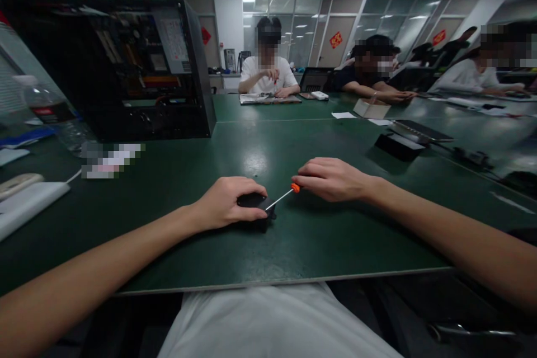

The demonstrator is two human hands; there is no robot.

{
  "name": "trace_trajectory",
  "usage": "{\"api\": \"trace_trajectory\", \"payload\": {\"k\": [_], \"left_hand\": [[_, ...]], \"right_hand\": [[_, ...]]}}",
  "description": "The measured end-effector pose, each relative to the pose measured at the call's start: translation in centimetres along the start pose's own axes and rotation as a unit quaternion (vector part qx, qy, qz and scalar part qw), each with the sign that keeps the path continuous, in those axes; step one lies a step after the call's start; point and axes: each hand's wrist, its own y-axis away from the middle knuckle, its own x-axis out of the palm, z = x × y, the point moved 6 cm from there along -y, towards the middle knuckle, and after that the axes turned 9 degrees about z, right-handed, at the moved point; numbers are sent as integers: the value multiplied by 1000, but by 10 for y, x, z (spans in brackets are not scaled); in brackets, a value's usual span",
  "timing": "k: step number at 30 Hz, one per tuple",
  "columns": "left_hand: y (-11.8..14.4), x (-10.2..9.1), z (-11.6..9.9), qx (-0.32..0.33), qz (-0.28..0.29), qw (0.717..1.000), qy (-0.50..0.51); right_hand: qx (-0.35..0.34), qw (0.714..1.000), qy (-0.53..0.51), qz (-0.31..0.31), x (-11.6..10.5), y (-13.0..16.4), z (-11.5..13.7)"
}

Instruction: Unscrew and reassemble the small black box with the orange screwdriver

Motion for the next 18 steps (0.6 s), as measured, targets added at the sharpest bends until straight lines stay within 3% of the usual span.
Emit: {"api": "trace_trajectory", "payload": {"k": [6, 18], "left_hand": [[0, 0, 0, -1, -4, 1000, -16], [5, 0, 2, -55, -29, 997, -34]], "right_hand": [[-5, 1000, 9, -27, -1, 9, -3], [39, 994, -64, 77, 18, 9, -7]]}}
